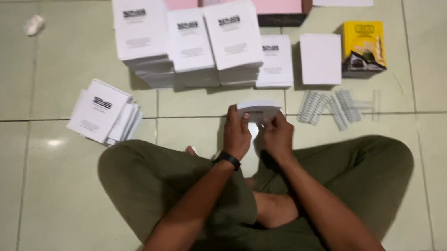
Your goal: The person sits on the floor and assembles spiral-bound notebooks by hand. They insert metal spiral coils into the punched holes of the paper stacks, then close the coils to secure the pages. The person handles stacks of paper, loose spiral coils, and finished notebooks.
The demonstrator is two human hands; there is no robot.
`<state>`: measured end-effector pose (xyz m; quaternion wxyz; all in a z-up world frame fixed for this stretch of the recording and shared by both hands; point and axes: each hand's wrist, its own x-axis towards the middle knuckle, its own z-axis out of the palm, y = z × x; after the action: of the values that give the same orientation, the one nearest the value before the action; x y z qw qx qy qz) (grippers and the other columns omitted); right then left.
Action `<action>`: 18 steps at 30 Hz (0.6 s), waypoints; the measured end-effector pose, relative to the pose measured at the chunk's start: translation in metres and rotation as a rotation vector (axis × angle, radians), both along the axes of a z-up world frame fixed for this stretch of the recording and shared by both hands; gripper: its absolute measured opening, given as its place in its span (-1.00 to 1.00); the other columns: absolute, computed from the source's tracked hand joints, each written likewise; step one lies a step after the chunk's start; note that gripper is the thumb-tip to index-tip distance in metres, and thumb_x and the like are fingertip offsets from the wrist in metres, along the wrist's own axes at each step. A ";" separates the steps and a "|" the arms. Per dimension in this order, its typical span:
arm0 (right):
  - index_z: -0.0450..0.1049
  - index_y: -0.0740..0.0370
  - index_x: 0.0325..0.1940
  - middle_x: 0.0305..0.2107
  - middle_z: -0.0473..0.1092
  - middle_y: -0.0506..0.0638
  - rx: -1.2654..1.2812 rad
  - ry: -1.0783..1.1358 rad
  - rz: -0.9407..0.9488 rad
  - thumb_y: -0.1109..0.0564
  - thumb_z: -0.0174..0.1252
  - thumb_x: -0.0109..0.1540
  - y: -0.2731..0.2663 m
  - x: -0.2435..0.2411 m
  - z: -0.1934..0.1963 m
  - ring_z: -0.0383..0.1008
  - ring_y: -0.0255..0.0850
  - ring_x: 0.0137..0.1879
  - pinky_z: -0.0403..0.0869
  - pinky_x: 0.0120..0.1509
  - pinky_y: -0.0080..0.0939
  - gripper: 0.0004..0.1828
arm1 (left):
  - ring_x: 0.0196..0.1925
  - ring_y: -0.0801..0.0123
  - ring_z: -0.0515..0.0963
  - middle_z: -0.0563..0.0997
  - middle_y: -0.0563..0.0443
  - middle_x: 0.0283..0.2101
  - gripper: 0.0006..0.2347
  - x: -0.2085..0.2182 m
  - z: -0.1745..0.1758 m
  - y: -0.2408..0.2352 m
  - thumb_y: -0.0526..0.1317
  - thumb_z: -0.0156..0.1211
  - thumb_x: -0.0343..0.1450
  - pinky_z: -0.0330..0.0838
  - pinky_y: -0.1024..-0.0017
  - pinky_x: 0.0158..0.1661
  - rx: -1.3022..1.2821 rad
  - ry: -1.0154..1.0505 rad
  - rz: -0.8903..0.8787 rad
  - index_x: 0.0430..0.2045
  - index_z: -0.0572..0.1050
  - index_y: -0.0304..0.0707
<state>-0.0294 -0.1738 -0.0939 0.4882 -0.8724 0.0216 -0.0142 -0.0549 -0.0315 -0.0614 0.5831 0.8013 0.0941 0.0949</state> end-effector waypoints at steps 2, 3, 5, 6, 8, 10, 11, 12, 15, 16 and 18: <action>0.50 0.31 -0.09 -0.32 0.56 0.30 0.034 0.003 0.059 0.32 0.24 0.29 -0.001 0.003 0.026 0.61 0.25 -0.08 0.54 -0.06 0.17 -0.88 | 0.19 -0.39 0.42 0.46 -0.42 -0.01 -0.75 0.001 0.013 0.006 -0.28 -0.03 0.55 0.22 -0.17 0.28 -0.020 -0.017 0.031 0.08 0.28 -0.40; 0.52 0.33 -0.08 -0.32 0.55 0.31 0.056 0.015 0.106 0.31 0.29 0.26 0.000 0.003 0.037 0.61 0.27 -0.08 0.53 -0.06 0.22 -0.85 | 0.19 -0.34 0.45 0.48 -0.36 -0.01 -0.74 -0.001 0.018 0.011 -0.29 0.08 0.52 0.25 -0.12 0.26 -0.051 -0.027 0.050 0.08 0.33 -0.35; 0.53 0.28 -0.07 -0.32 0.56 0.27 0.051 0.008 0.142 0.30 0.31 0.26 -0.003 0.002 0.034 0.61 0.19 -0.10 0.53 -0.06 0.16 -0.83 | 0.16 -0.32 0.48 0.51 -0.34 -0.04 -0.75 -0.005 0.012 0.013 -0.28 0.11 0.51 0.31 -0.08 0.21 -0.054 -0.015 0.087 0.05 0.36 -0.34; 0.55 0.24 -0.06 -0.31 0.56 0.23 0.033 -0.019 0.153 0.29 0.33 0.26 -0.005 0.004 0.032 0.62 0.12 -0.11 0.52 -0.06 0.10 -0.82 | 0.14 -0.30 0.51 0.55 -0.32 -0.07 -0.76 -0.004 0.009 0.013 -0.28 0.14 0.50 0.37 -0.04 0.17 -0.071 -0.022 0.097 0.02 0.38 -0.32; 0.53 0.22 0.01 -0.27 0.55 0.22 0.145 0.041 0.199 0.31 0.32 0.26 -0.003 -0.002 0.046 0.60 0.12 -0.04 0.52 0.03 0.11 -0.75 | 0.06 -0.20 0.58 0.61 -0.22 -0.15 -0.80 -0.010 0.034 0.024 -0.26 0.21 0.46 0.44 0.02 0.08 -0.050 0.023 0.125 -0.08 0.43 -0.23; 0.51 0.20 0.08 -0.23 0.54 0.21 0.250 0.097 0.246 0.33 0.31 0.25 0.004 -0.006 0.072 0.59 0.11 0.03 0.51 0.13 0.11 -0.68 | -0.03 -0.09 0.65 0.66 -0.11 -0.23 -0.84 -0.015 0.058 0.037 -0.24 0.29 0.41 0.50 0.09 -0.02 -0.034 0.059 0.154 -0.18 0.48 -0.13; 0.41 0.28 0.22 -0.13 0.50 0.27 0.333 0.116 0.301 0.34 0.26 0.27 0.010 -0.010 0.089 0.55 0.09 0.04 0.50 0.16 0.10 -0.58 | -0.07 -0.10 0.66 0.66 -0.15 -0.25 -0.84 -0.019 0.070 0.045 -0.23 0.29 0.42 0.50 0.11 -0.06 -0.065 0.085 0.211 -0.19 0.48 -0.16; 0.32 0.36 0.35 -0.04 0.47 0.33 0.418 0.136 0.356 0.35 0.21 0.29 0.016 -0.015 0.107 0.51 0.08 0.05 0.48 0.19 0.10 -0.47 | -0.11 -0.10 0.67 0.66 -0.18 -0.27 -0.84 -0.024 0.082 0.052 -0.23 0.29 0.42 0.49 0.14 -0.11 -0.094 0.111 0.267 -0.20 0.49 -0.18; 0.33 0.36 0.34 0.05 0.46 0.31 0.317 0.139 0.404 0.25 0.27 0.30 0.015 -0.016 0.111 0.54 0.09 0.10 0.50 0.16 0.07 -0.47 | -0.04 -0.46 0.58 0.59 -0.54 -0.20 -0.70 -0.039 0.182 0.105 -0.23 0.30 0.39 0.40 -0.14 -0.06 -0.079 0.135 0.561 -0.12 0.47 -0.50; 0.33 0.36 0.34 0.05 0.46 0.31 0.324 0.140 0.409 0.25 0.27 0.30 0.014 -0.016 0.110 0.54 0.09 0.10 0.50 0.16 0.07 -0.47 | -0.04 -0.46 0.58 0.59 -0.54 -0.20 -0.70 -0.039 0.169 0.145 -0.23 0.30 0.39 0.40 -0.14 -0.06 -0.072 0.135 0.567 -0.12 0.47 -0.50; 0.45 0.23 0.27 0.11 0.48 0.15 0.177 0.274 0.388 0.10 0.26 0.33 0.009 -0.016 0.111 0.55 0.05 0.13 0.50 0.17 0.02 -0.57 | -0.01 -0.09 0.59 0.61 -0.41 -0.10 -0.68 -0.039 0.146 0.224 -0.35 0.32 0.40 0.42 0.03 0.03 -0.110 0.006 0.761 0.00 0.48 -0.55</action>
<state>-0.0456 -0.1648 0.0168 0.5489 -0.8077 -0.0792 0.2003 -0.0941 0.1921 0.0844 0.5480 0.6769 0.3915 0.2970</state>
